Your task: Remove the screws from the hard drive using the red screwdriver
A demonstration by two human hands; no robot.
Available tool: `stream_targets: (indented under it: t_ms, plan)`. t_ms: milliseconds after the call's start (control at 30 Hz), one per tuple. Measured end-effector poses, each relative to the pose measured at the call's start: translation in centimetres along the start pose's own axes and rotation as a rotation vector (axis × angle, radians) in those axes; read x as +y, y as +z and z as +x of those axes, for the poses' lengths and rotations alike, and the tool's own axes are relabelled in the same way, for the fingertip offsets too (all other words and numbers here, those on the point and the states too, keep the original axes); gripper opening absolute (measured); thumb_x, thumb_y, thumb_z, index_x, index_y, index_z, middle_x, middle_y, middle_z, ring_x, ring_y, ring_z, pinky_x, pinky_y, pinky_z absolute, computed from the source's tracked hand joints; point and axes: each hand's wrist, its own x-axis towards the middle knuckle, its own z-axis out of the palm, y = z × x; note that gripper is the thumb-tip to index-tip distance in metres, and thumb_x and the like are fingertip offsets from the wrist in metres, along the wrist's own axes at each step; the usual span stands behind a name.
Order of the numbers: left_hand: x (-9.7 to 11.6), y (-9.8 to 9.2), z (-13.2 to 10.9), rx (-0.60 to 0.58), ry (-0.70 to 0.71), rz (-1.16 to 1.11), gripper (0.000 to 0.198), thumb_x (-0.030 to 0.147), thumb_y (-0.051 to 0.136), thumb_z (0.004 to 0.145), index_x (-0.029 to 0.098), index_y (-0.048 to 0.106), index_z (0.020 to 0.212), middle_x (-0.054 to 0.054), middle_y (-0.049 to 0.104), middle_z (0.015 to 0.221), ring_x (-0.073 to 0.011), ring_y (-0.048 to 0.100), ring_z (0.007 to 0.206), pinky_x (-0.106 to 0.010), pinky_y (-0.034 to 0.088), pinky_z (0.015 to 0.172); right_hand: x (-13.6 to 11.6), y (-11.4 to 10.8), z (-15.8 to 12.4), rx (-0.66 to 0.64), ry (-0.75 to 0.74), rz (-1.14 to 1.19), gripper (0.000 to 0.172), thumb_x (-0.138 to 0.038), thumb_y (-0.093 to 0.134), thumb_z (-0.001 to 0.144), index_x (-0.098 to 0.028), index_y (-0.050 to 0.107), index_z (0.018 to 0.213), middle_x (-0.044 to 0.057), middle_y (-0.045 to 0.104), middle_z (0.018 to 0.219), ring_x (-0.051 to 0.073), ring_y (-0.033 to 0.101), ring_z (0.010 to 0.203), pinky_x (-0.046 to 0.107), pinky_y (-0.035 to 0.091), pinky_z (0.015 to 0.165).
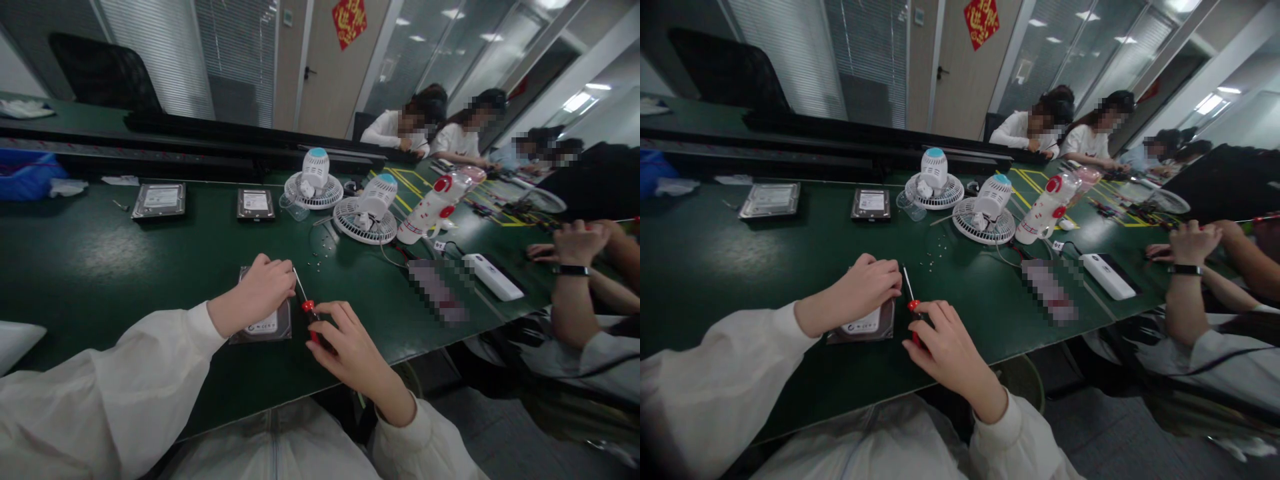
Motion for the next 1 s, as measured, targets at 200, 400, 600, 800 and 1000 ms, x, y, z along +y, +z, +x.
stream_targets:
  t_ms: [200,400,600,800,1000]
  plan:
    - [1.0,-0.4,-0.3,0.076,-0.027,-0.358,0.020,0.024,0.050,0.102,0.017,0.067,0.093,-0.005,0.066,0.098,-0.0206,0.062,0.094,-0.037,0.039,0.086,0.0,-0.4,1.7,0.235,-0.018,0.095,0.024,-0.013,0.062,0.091,-0.018,0.058,0.114,0.010,0.067,0.107,0.020,0.059,0.099,0.039,0.056,0.084]
    - [2.7,-1.4,-1.1,0.003,-0.079,-1.042,0.031,0.043,0.052,0.100,0.018,0.065,0.087,-0.001,0.063,0.082,-0.0158,0.058,0.075,-0.028,0.045,0.067,-0.6,-0.3,2.8,0.494,-0.025,0.195,0.029,-0.006,0.066,0.086,-0.021,0.062,0.110,0.006,0.068,0.094,0.017,0.062,0.086,0.036,0.055,0.073]
    - [3.1,-1.3,-1.3,-0.058,-0.156,-1.269,0.037,0.050,0.052,0.096,0.017,0.065,0.084,0.000,0.063,0.075,-0.0146,0.056,0.069,-0.027,0.045,0.063,-0.8,0.0,2.7,0.594,0.005,0.286,0.036,0.000,0.071,0.081,-0.020,0.066,0.110,0.006,0.070,0.092,0.017,0.064,0.085,0.035,0.055,0.071]
    - [3.4,-1.1,-1.2,0.035,-0.173,-1.330,0.040,0.054,0.056,0.091,0.017,0.060,0.075,0.002,0.056,0.068,-0.0122,0.050,0.063,-0.024,0.040,0.058,-1.1,0.4,2.9,0.626,0.050,0.278,0.025,0.001,0.070,0.081,-0.018,0.067,0.096,0.004,0.069,0.085,0.014,0.063,0.079,0.032,0.052,0.069]
    - [3.8,-1.1,-1.6,0.090,-0.221,-1.288,0.041,0.054,0.054,0.091,0.017,0.061,0.075,0.002,0.056,0.066,-0.0129,0.050,0.060,-0.025,0.038,0.055,-1.4,0.0,3.3,0.608,-0.035,0.050,0.021,-0.002,0.069,0.081,-0.018,0.063,0.093,0.005,0.069,0.083,0.015,0.059,0.076,0.032,0.052,0.067]
